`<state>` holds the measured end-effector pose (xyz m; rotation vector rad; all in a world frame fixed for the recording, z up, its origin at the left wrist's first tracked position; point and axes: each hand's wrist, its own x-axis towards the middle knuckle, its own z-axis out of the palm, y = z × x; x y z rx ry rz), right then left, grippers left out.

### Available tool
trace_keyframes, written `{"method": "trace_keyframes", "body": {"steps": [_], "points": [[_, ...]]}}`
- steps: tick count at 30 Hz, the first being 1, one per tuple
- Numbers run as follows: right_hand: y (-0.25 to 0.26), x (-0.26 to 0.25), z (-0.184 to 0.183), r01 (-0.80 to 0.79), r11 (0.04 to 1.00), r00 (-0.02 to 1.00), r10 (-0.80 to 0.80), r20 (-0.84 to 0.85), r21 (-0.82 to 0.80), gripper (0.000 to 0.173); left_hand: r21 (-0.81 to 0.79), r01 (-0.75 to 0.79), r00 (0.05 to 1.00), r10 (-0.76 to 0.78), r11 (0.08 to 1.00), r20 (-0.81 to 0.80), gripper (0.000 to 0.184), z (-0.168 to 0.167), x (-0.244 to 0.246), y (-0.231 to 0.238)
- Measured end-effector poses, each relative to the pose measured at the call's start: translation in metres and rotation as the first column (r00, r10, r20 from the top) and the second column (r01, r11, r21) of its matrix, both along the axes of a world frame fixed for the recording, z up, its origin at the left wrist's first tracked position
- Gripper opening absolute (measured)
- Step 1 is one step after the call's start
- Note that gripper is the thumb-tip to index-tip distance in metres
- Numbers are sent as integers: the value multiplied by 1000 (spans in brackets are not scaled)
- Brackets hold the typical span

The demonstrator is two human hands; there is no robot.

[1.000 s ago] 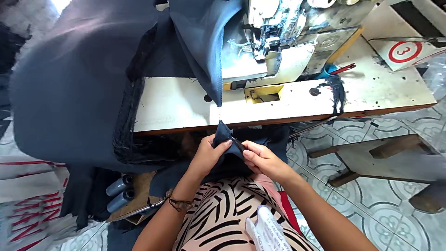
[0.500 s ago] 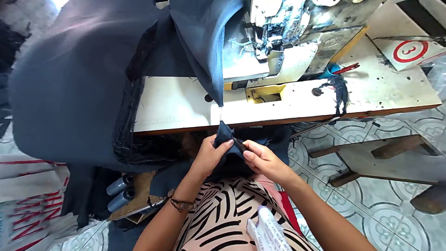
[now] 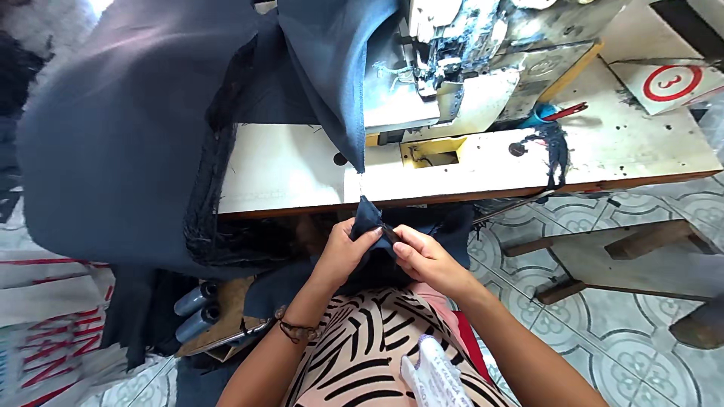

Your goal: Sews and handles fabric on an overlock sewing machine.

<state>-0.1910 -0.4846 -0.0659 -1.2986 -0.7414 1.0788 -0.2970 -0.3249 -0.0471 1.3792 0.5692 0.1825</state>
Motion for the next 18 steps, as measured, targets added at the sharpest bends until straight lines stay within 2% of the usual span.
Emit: {"method": "trace_keyframes", "body": {"steps": [7, 18], "points": [[-8, 6, 0, -34, 999, 999, 33, -29, -28, 16, 98, 11, 1000, -13, 995, 25, 6, 0, 0, 0], [-8, 9, 3, -71, 997, 995, 68, -78, -34, 15, 108, 8, 1000, -10, 994, 15, 6, -1, -1, -1]]}}
